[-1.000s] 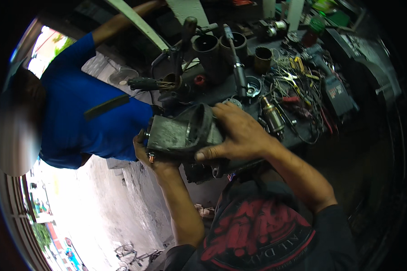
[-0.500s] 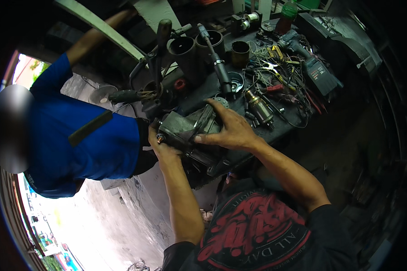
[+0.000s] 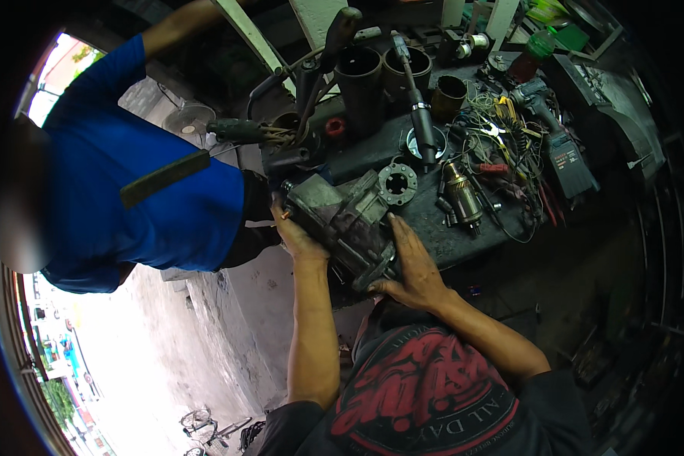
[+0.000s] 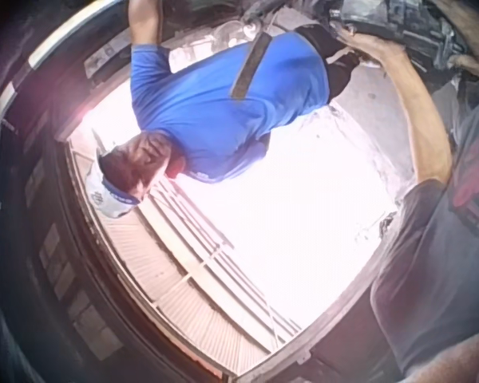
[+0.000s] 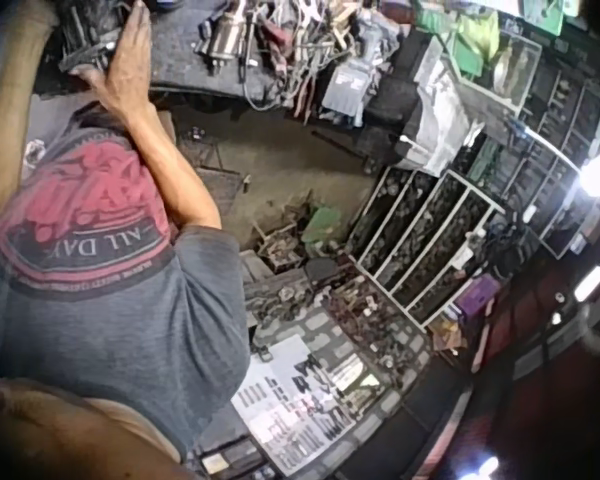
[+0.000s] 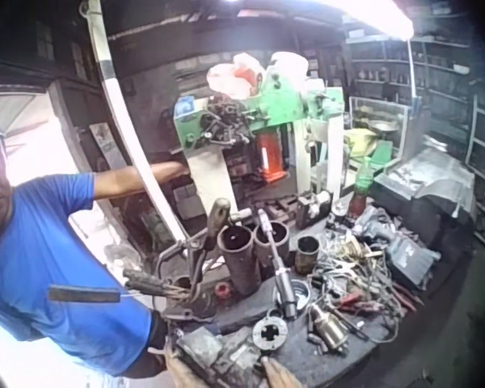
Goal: The person assembles small engine components on a workbench, handling gears, housings, and shafts. They repeatedly pick up, align, and place parts, then walk to a shelf to retrieve additional components.
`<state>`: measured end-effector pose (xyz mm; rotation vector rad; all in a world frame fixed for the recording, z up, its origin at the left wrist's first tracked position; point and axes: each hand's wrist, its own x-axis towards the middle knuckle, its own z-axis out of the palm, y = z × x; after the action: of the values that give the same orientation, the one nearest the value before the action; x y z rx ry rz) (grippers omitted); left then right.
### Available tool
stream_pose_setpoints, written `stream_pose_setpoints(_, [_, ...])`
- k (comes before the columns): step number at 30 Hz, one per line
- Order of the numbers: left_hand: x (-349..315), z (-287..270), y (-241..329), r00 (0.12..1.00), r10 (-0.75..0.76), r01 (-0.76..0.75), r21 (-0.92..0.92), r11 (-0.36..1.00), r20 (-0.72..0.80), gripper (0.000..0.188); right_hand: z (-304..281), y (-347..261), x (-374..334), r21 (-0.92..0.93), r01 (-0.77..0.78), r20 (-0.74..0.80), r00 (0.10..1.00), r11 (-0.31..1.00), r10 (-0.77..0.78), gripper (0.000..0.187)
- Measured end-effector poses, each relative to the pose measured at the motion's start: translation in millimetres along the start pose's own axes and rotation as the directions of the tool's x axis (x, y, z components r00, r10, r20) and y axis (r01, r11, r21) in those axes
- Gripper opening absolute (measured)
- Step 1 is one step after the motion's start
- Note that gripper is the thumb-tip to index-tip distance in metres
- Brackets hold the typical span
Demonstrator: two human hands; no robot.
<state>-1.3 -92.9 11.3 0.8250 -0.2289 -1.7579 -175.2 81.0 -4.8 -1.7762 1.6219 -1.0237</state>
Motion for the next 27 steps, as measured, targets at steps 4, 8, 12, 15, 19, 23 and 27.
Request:
stream_pose_setpoints(4, [-0.5,0.9,-1.2,1.0,0.004,-0.004,0.019,1.0,0.009,0.047,4.9,2.2,1.8,0.117,-0.039,0.016,0.999,0.992,0.037,0.138])
stream_pose_setpoints(8, [-4.0,6.0,-0.7,0.994,0.033,-0.021,0.12,0.993,-0.103,0.045,-3.6,1.5,0.0,0.268,-0.132,0.083,0.99,0.954,0.114,0.141])
stream_pose_setpoints(12, [-3.4,8.9,-3.0,0.993,0.042,-0.025,0.143,0.989,-0.115,0.05,-9.1,7.1,10.5,0.518,-0.22,0.101,0.975,0.826,0.197,0.139])
stream_pose_setpoints(15, [-10.9,4.9,-13.7,0.996,0.059,-0.048,0.155,0.987,-0.066,0.059,-9.3,11.0,16.9,0.581,-0.227,0.092,0.972,0.781,0.214,0.136])
stream_pose_setpoints(19, [-16.4,3.1,-31.6,0.96,0.227,-0.2,0.169,0.965,-0.165,0.057,-9.4,11.7,17.1,0.496,-0.243,0.1,0.97,0.834,0.223,0.135])
stream_pose_setpoints(23, [-16.0,2.1,-32.0,0.977,0.198,-0.186,0.144,0.972,-0.077,0.055,-10.5,8.0,14.4,0.449,-0.21,0.076,0.977,0.868,0.197,0.134])
stream_pose_setpoints(27, [-13.7,-6.4,-31.0,0.948,0.313,-0.319,0.18,0.93,0.065,0.049,-11.3,3.0,14.0,0.383,-0.158,0.044,0.987,0.91,0.153,0.131])
